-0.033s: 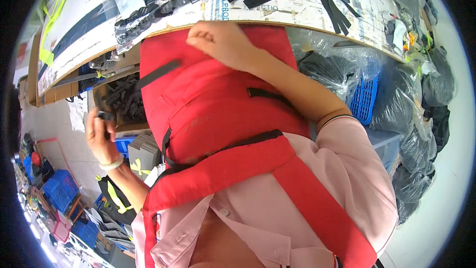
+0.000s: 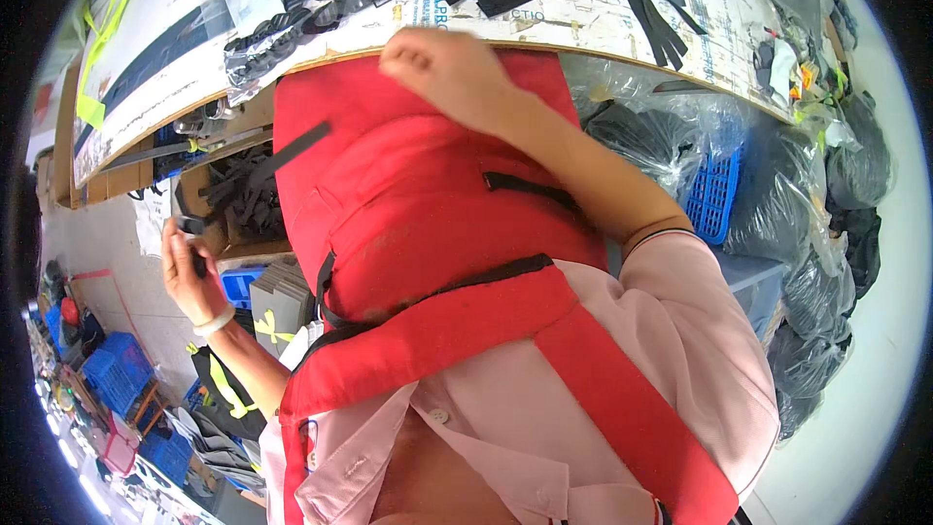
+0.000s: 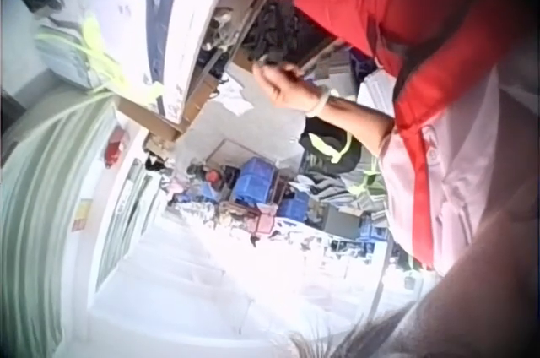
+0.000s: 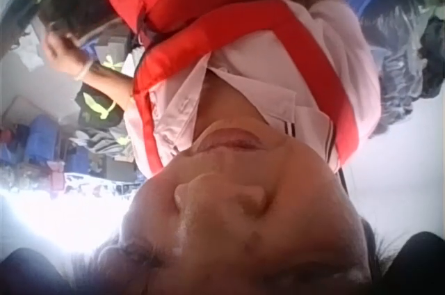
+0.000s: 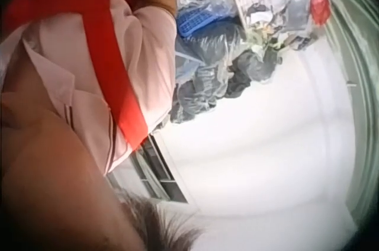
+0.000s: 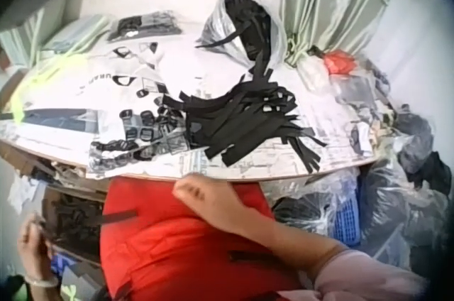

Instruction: The person is threading plastic buckles onto black nylon webbing straps at a factory workbench.

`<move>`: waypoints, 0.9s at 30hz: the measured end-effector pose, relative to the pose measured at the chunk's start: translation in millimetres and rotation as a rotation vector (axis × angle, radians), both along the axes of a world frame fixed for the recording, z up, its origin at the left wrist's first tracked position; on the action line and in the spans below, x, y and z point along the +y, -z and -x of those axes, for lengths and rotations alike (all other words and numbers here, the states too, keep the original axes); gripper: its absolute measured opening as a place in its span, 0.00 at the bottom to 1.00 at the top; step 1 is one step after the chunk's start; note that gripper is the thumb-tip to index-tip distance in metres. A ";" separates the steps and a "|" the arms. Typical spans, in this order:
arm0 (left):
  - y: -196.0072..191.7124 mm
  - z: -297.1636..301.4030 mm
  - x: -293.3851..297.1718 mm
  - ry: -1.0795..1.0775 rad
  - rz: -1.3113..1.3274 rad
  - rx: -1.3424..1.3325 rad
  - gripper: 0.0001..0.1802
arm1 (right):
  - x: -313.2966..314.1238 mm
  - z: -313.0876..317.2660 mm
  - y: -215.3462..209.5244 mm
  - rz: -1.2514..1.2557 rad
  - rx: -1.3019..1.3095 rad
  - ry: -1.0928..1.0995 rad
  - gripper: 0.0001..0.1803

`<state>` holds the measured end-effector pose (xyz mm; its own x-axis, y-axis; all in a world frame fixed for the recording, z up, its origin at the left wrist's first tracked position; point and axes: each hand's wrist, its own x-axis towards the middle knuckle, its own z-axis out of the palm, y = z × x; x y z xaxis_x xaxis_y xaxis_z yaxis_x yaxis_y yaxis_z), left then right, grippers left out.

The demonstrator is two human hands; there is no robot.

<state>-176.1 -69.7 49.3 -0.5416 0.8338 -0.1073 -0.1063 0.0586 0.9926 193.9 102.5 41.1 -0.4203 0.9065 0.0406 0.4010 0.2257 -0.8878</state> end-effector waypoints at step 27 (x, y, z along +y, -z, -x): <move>39.0 -153.8 66.3 0.338 0.016 -0.449 0.08 | -36.1 50.1 -14.1 0.779 0.398 -0.182 0.13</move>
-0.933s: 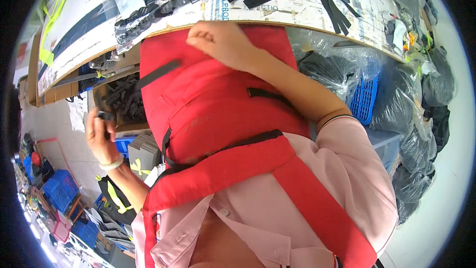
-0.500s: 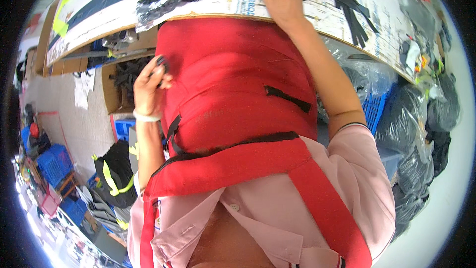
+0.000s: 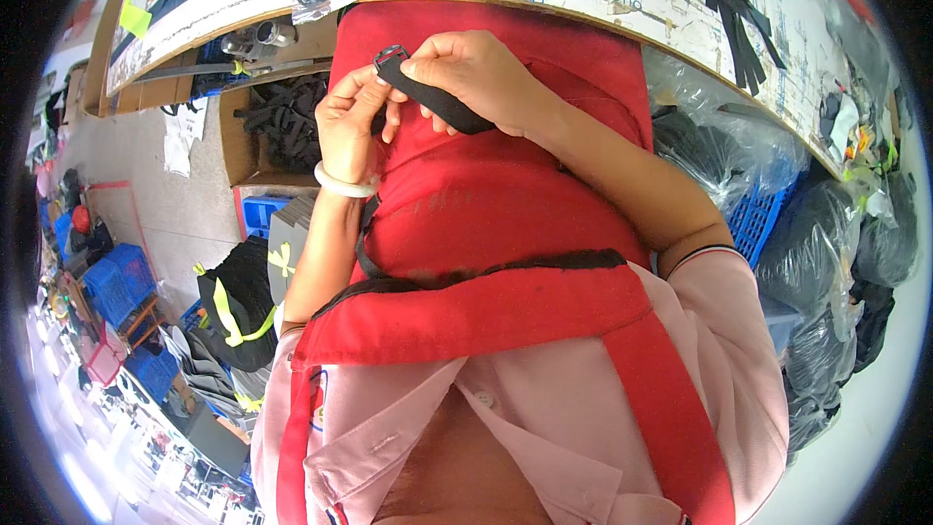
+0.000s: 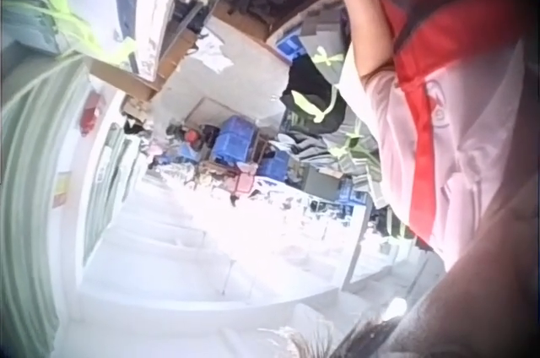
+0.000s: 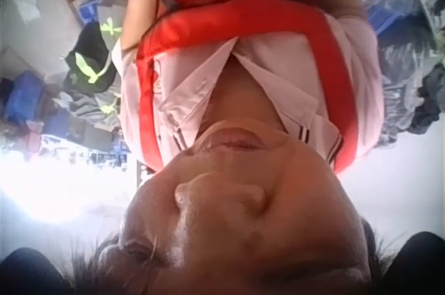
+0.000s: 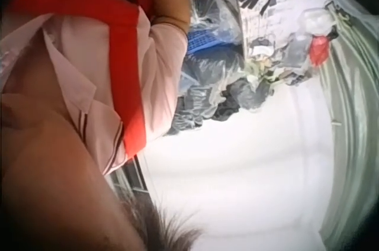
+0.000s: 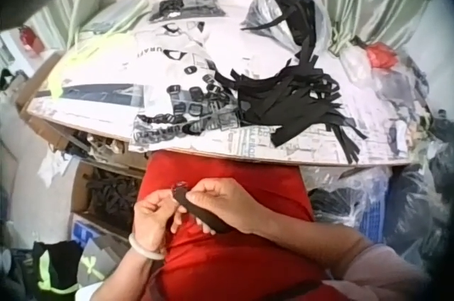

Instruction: The person is threading plastic buckles onto black nylon webbing straps at a factory workbench.

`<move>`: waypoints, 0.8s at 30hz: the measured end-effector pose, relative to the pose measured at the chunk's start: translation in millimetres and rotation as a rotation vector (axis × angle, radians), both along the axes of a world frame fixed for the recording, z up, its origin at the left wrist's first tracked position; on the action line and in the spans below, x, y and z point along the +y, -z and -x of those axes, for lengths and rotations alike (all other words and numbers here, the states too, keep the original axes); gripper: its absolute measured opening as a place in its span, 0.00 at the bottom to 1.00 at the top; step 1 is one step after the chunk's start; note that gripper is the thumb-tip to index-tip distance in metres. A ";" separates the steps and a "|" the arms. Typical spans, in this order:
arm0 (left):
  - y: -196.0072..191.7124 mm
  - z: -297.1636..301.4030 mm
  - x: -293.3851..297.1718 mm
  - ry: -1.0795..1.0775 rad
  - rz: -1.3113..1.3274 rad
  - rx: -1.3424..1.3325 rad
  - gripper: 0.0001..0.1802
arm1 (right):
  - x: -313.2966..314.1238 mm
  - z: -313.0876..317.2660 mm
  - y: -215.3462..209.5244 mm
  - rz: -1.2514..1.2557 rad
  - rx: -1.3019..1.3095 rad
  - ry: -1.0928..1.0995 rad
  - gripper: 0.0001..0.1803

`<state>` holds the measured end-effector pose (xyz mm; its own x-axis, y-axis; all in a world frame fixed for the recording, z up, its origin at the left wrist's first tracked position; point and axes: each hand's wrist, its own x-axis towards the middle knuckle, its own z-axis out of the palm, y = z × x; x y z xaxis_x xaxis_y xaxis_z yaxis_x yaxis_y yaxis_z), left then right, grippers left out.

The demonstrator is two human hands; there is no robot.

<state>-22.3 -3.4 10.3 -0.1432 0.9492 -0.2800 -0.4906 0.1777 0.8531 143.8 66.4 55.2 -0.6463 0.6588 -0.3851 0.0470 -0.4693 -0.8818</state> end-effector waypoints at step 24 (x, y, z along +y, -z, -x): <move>4.4 -0.6 0.2 0.066 0.193 -0.303 0.14 | 6.7 -0.9 20.6 -0.098 0.040 -0.008 0.12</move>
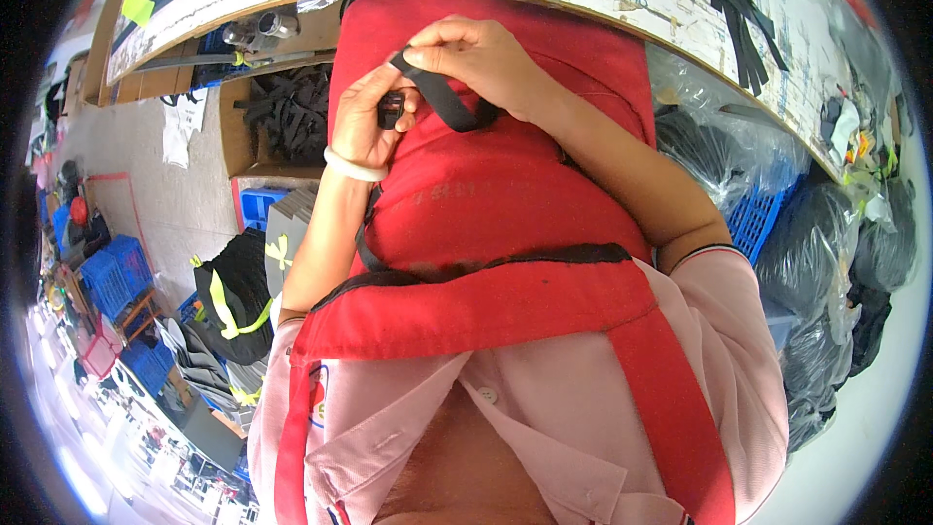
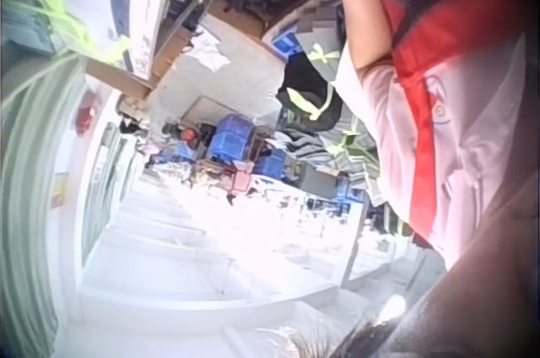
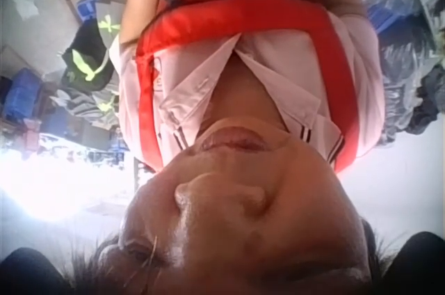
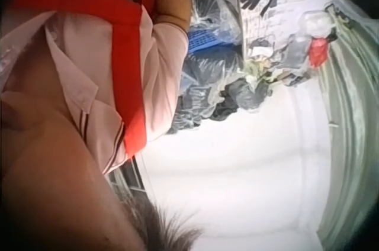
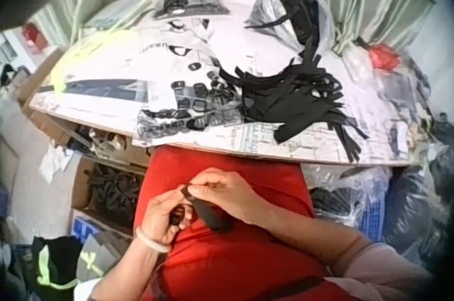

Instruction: The person is threading plastic buckles onto black nylon webbing straps at a factory workbench.

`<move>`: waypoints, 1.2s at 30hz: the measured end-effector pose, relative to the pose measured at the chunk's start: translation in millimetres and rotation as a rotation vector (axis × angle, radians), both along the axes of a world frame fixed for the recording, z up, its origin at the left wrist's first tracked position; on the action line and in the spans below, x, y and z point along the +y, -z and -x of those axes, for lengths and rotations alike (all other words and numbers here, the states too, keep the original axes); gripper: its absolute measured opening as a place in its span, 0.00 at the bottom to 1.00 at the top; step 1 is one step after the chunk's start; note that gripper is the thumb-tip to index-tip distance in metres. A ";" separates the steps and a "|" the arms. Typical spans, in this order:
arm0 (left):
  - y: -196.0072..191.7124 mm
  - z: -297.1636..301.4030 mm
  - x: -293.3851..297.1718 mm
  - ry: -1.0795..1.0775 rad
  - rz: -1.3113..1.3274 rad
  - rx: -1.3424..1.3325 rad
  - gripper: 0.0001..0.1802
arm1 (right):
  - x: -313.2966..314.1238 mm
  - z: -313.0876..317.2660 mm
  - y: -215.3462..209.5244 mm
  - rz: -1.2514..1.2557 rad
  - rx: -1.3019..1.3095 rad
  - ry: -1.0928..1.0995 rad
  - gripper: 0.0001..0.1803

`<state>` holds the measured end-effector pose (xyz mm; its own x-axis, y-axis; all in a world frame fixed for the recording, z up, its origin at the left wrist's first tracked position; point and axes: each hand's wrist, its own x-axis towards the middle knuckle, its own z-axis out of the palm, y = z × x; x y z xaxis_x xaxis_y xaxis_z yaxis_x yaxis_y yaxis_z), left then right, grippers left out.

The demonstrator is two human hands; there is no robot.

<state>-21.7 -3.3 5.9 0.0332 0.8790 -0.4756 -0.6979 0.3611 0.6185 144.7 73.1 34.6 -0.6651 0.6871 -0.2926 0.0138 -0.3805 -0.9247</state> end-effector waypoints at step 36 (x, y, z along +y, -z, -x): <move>-42.8 176.3 -75.3 -0.417 -0.167 0.918 0.11 | 87.1 -73.7 -5.4 -1.004 -0.631 0.363 0.06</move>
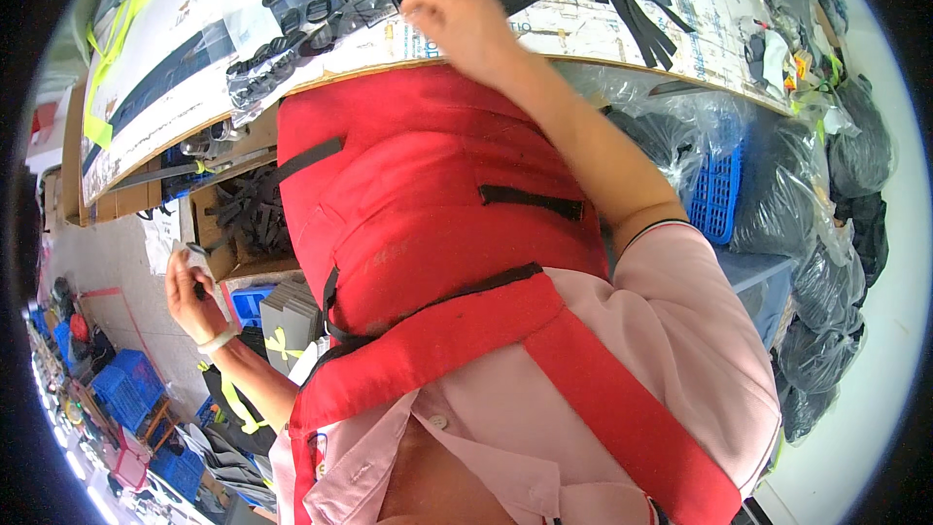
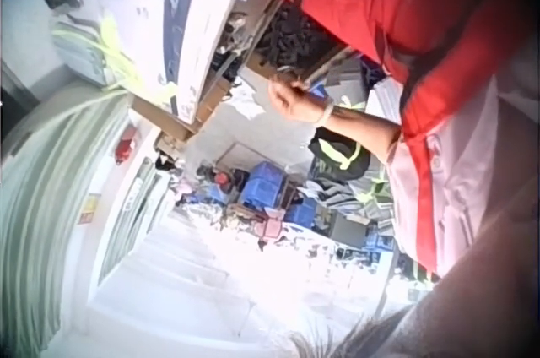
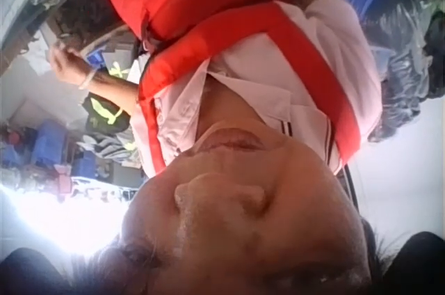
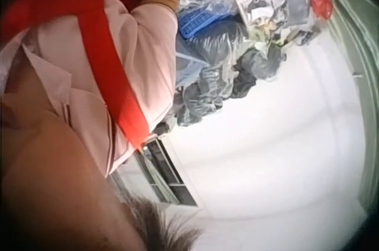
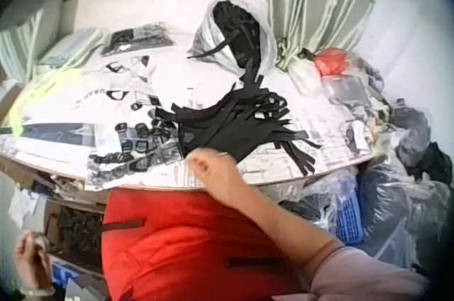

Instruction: The person is threading plastic buckles onto black nylon webbing straps at a factory workbench.

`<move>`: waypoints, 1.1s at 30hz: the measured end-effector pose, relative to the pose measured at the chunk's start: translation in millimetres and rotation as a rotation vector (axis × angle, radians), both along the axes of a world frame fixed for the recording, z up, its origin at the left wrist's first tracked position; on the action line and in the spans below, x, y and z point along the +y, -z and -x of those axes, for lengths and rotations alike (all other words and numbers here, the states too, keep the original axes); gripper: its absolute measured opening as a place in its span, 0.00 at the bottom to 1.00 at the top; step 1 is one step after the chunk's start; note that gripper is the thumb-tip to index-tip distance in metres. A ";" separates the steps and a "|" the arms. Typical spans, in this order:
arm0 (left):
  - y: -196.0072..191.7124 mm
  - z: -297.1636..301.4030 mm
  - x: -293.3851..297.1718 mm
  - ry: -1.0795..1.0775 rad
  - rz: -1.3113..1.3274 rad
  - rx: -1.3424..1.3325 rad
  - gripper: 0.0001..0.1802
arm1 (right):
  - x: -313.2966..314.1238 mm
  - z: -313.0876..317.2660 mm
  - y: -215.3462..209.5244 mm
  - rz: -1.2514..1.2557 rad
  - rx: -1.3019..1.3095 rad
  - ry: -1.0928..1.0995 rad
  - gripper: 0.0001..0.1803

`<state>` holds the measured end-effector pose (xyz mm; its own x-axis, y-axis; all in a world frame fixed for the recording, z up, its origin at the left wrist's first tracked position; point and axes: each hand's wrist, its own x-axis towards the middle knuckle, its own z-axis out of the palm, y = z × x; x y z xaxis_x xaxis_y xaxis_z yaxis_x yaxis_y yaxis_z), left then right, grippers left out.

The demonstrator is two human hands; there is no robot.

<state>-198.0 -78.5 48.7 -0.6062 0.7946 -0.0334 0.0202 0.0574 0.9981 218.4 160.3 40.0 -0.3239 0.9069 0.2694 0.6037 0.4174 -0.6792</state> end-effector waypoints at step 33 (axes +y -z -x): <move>23.8 -186.8 73.1 0.392 -0.136 -0.354 0.11 | -94.2 92.7 -9.3 1.056 0.688 -0.355 0.10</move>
